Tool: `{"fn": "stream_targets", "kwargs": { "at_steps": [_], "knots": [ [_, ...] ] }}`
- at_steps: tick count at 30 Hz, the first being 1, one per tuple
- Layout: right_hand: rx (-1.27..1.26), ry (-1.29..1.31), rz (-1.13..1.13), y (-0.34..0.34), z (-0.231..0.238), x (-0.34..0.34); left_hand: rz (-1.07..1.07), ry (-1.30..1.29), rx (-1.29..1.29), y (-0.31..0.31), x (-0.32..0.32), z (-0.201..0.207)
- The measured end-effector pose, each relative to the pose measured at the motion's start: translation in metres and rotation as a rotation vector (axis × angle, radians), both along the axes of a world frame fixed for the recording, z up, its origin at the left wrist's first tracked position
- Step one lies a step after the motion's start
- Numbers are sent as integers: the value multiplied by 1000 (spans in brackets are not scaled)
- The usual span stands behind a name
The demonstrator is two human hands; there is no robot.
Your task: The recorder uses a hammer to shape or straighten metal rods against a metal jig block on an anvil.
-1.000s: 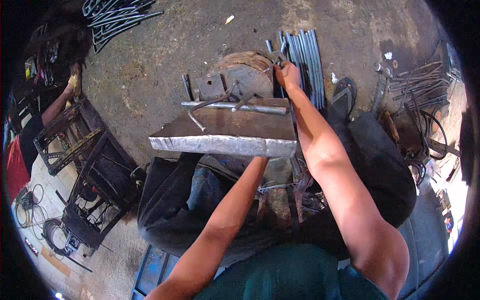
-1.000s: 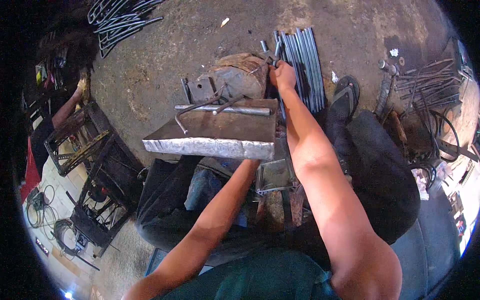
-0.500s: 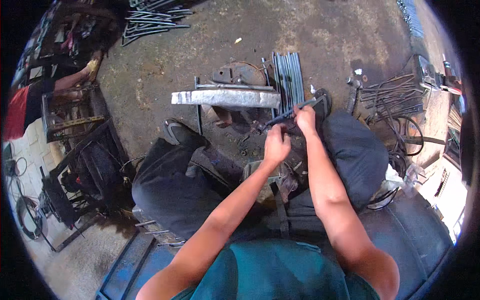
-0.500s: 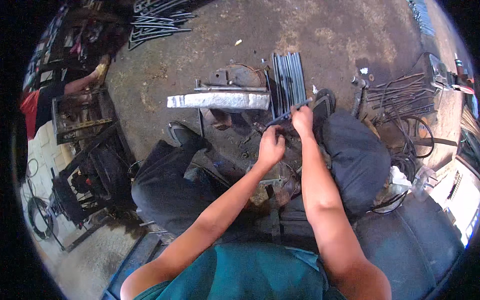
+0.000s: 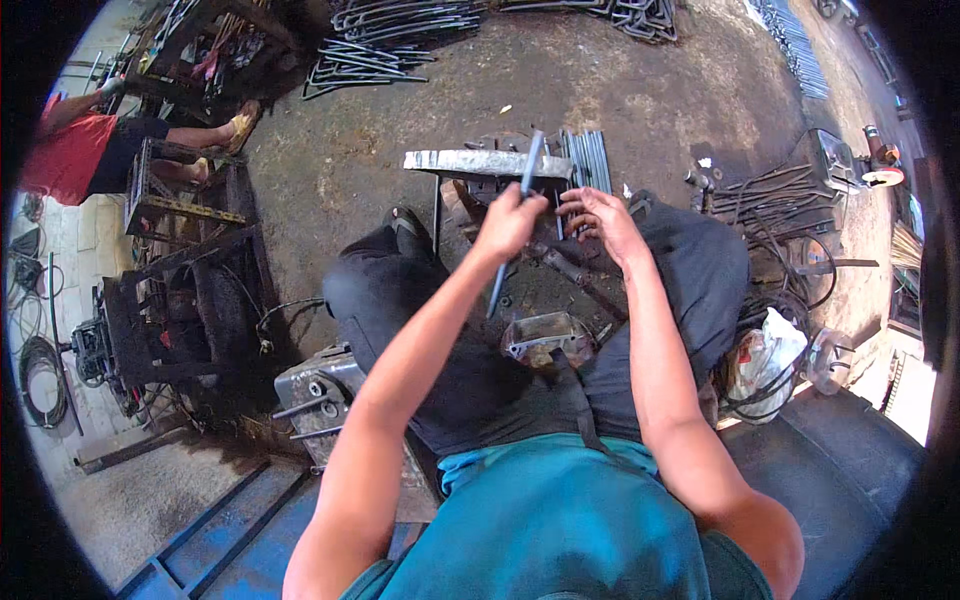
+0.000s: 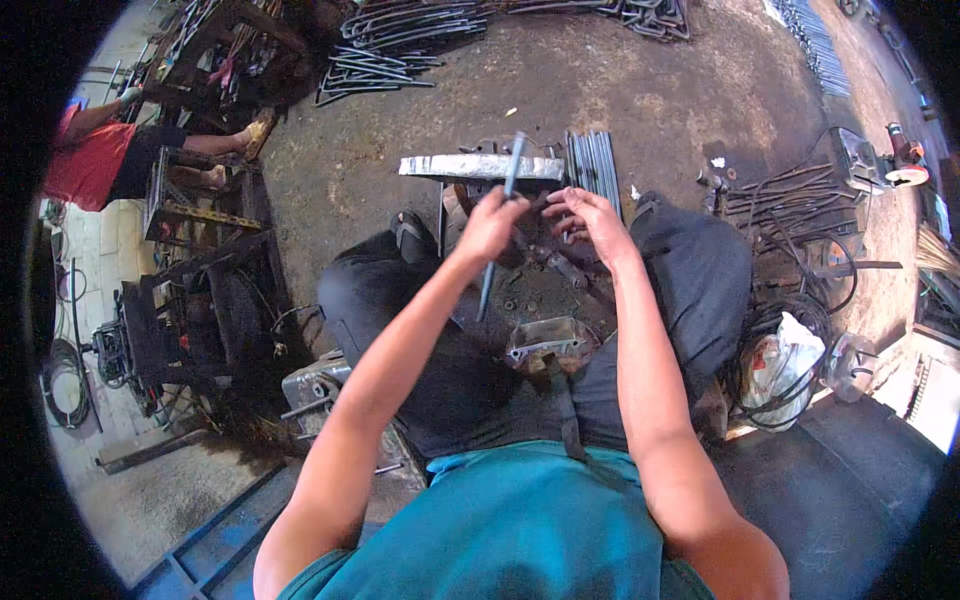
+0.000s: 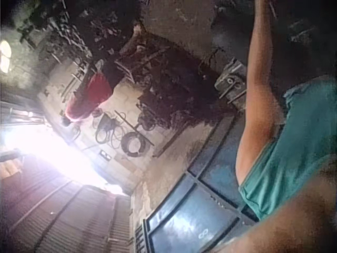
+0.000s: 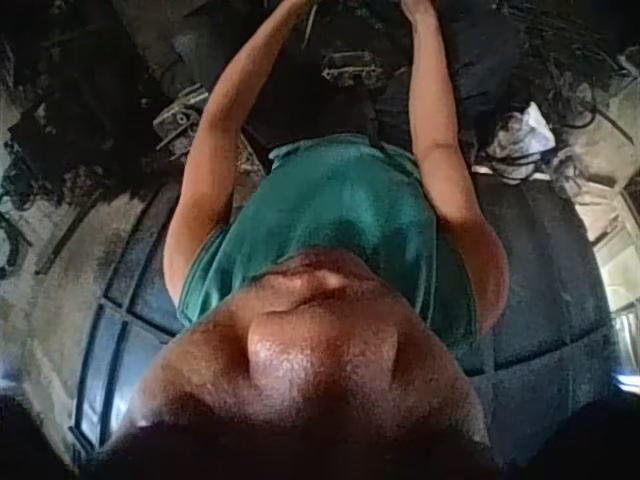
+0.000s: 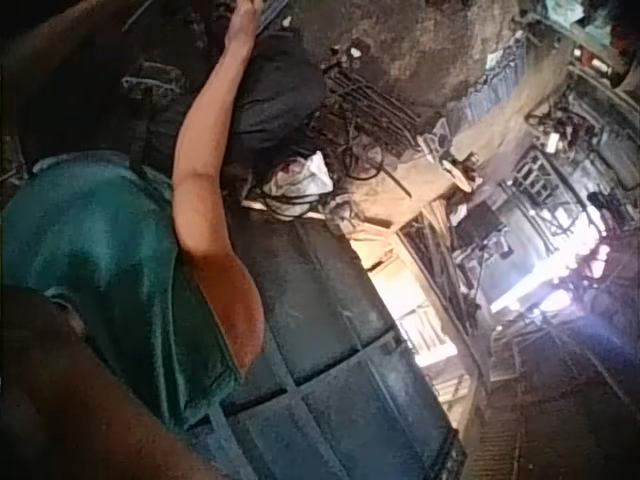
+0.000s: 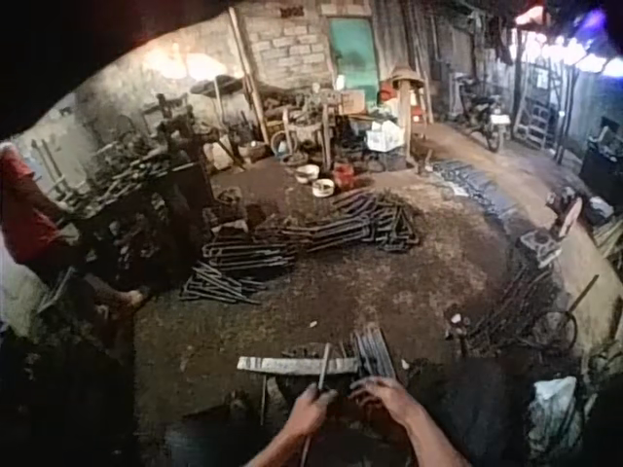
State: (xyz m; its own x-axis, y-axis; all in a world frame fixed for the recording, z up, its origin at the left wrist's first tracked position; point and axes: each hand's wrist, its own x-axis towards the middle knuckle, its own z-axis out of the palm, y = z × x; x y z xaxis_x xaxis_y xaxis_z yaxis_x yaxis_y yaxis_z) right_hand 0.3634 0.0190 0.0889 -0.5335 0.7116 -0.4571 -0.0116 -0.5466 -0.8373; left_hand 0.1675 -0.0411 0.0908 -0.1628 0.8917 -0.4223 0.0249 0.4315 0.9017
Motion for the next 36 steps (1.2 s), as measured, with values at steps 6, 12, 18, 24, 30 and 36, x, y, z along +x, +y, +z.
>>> {"fn": "stream_targets", "kwargs": {
  "at_steps": [6,12,18,24,30,36],
  "knots": [
    [303,-953,359,3,-137,-5,28,-245,-186,1,-62,16],
    [192,-1081,922,-19,-212,-42,-123,224,-220,-4,-81,-26],
    [217,-1220,1171,-70,-300,-21,-136,267,-256,-2,-56,-35],
    [557,-959,1499,-93,-324,-13,-95,161,-431,-7,-57,-29],
    [-196,-715,578,-109,-308,28,-116,49,-404,-3,-54,-55],
    [-463,-532,88,-80,-65,-16,-146,20,-371,6,-49,-69]
  ]
}}
